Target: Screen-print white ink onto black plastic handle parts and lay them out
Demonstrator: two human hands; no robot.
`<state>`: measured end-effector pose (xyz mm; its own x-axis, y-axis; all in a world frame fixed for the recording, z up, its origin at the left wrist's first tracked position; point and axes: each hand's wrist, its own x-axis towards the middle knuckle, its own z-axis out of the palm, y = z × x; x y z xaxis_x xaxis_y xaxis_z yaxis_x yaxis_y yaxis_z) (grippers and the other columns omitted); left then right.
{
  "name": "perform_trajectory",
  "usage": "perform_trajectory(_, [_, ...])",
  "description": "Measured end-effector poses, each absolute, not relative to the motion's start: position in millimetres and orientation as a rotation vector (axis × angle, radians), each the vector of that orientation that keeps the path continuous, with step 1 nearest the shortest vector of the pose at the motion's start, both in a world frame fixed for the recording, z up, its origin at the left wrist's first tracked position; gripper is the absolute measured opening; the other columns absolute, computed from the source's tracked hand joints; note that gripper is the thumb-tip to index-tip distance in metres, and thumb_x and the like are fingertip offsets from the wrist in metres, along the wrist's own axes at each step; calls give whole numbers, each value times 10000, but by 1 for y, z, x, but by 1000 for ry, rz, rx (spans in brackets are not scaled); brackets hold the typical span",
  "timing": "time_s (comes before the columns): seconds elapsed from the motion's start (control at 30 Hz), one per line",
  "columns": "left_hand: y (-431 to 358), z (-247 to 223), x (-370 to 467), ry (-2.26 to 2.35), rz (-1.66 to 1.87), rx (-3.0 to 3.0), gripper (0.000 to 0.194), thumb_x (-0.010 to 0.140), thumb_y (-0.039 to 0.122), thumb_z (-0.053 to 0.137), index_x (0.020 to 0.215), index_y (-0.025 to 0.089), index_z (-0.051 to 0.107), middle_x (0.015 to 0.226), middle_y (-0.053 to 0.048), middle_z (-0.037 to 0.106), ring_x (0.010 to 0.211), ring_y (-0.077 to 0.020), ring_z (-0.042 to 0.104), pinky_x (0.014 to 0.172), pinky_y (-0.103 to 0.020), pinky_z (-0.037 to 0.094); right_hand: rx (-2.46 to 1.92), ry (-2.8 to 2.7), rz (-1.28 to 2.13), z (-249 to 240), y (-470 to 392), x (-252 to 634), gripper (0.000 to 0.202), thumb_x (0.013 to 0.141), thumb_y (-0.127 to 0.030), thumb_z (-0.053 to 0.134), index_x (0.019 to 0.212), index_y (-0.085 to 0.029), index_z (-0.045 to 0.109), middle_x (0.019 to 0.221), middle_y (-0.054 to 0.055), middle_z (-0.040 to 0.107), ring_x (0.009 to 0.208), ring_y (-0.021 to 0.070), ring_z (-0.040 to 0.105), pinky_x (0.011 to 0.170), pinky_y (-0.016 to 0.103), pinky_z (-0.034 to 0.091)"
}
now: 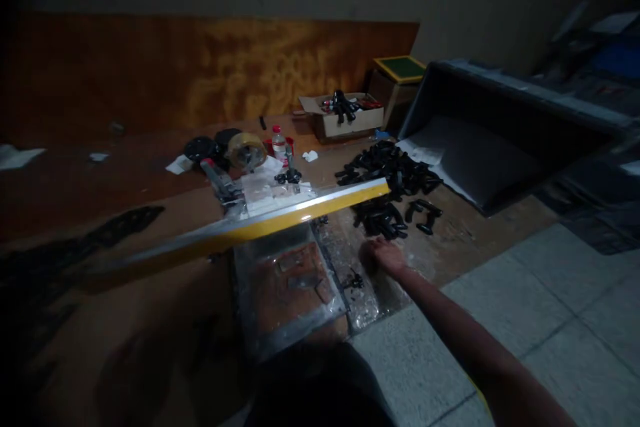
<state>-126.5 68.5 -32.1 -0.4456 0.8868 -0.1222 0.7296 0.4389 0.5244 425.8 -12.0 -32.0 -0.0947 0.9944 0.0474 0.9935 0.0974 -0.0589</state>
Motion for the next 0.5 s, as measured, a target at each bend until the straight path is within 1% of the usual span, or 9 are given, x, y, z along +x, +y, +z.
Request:
perform_trajectory(0.07, [40, -25, -127, 2332, 658, 1309, 347, 836, 473, 447, 1023, 327, 701, 906, -20, 752, 940, -339, 680, 782, -481, 528, -2024, -2315, 65, -45, -23, 460, 353, 808, -7, 486, 971, -158, 760, 1013, 126, 746, 991, 234, 653, 857, 329, 489])
perform_trajectory(0.13, [24, -14, -109, 2299, 782, 1264, 365, 825, 494, 465, 987, 258, 693, 954, -54, 744, 978, -320, 666, 838, -453, 523, -2017, -2306, 88, -57, -23, 468, 389, 808, -10, 502, 1075, -160, 741, 1059, 137, 738, 1023, 259, 658, 915, 378, 486])
perform_trajectory(0.17, [22, -7, -95, 2262, 870, 1240, 366, 815, 493, 482, 969, 230, 686, 971, -66, 739, 994, -306, 657, 867, -437, 516, -1998, -2294, 104, -59, -19, 462, 425, 809, -11, 504, 1144, -158, 718, 1069, 136, 736, 1010, 257, 667, 914, 381, 493])
perform_trajectory(0.23, [30, 13, -62, 2173, 1059, 1199, 354, 787, 468, 527, 947, 189, 676, 985, -78, 727, 997, -263, 646, 912, -394, 498, -1868, -2305, 157, -58, -7, 435, 502, 822, -20, 504, 1280, -165, 648, 1084, 118, 732, 954, 231, 683, 858, 341, 519])
perform_trajectory(0.3, [46, 40, -31, 1978, 1301, 1150, 386, 769, 470, 564, 974, 158, 662, 893, -64, 708, 867, -201, 652, 839, -331, 518, -1621, -2374, 203, -48, 9, 392, 518, 861, -59, 509, 1348, -211, 603, 1114, 84, 722, 933, 202, 681, 802, 295, 524])
perform_trajectory(0.33, [56, 56, -17, 1838, 1418, 1130, 420, 781, 492, 565, 1015, 153, 647, 822, -39, 690, 777, -169, 641, 775, -300, 526, -1496, -2421, 212, -42, 17, 368, 493, 882, -86, 515, 1339, -243, 613, 1118, 67, 720, 931, 194, 677, 788, 284, 520])
perform_trajectory(0.37, [64, 74, -5, 1727, 1500, 1104, 427, 792, 510, 557, 1012, 153, 637, 731, -8, 656, 674, -140, 612, 702, -271, 522, -1388, -2465, 214, -35, 25, 344, 457, 898, -109, 520, 1308, -271, 639, 1114, 53, 720, 931, 189, 671, 781, 276, 513])
perform_trajectory(0.4, [72, 91, 6, 1655, 1549, 1094, 393, 804, 505, 547, 962, 155, 632, 663, 14, 621, 599, -120, 578, 639, -246, 508, -1307, -2504, 216, -30, 32, 321, 429, 909, -121, 521, 1279, -288, 661, 1110, 43, 719, 942, 186, 662, 783, 271, 506])
perform_trajectory(0.5, [86, 135, 31, 1555, 1577, 1178, 315, 851, 447, 506, 797, 159, 620, 537, 33, 543, 497, -104, 505, 520, -210, 451, -1218, -2597, 215, -22, 48, 270, 374, 914, -135, 536, 1207, -292, 708, 1072, 46, 719, 998, 202, 626, 814, 281, 488])
